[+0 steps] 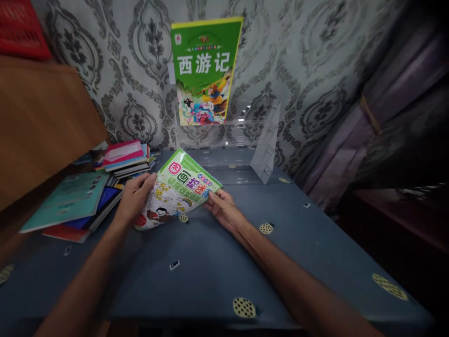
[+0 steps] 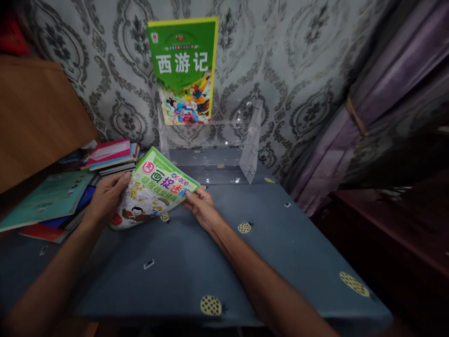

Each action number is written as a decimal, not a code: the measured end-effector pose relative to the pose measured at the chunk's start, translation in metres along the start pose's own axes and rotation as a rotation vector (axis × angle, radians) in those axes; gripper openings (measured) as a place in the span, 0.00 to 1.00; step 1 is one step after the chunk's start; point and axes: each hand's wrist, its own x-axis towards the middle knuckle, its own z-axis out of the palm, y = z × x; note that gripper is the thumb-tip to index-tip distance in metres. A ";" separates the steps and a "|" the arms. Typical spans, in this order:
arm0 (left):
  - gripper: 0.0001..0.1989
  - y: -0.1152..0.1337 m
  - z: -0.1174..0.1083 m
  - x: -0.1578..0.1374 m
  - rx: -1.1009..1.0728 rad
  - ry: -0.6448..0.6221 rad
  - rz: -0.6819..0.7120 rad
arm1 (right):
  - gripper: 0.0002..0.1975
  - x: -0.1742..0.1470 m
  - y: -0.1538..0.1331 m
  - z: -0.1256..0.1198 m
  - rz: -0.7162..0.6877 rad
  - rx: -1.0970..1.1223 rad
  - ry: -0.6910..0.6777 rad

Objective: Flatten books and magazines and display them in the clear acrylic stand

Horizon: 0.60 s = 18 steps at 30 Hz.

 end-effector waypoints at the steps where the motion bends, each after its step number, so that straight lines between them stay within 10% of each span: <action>1: 0.23 -0.002 0.002 -0.001 -0.067 0.004 -0.027 | 0.22 -0.001 0.002 0.001 0.020 0.031 -0.029; 10: 0.25 0.000 0.031 -0.012 -0.719 0.097 -0.190 | 0.27 -0.009 0.018 0.007 0.155 -0.066 -0.154; 18: 0.25 -0.002 0.035 -0.016 -0.844 0.182 -0.185 | 0.23 -0.013 0.007 0.015 0.044 -0.103 -0.115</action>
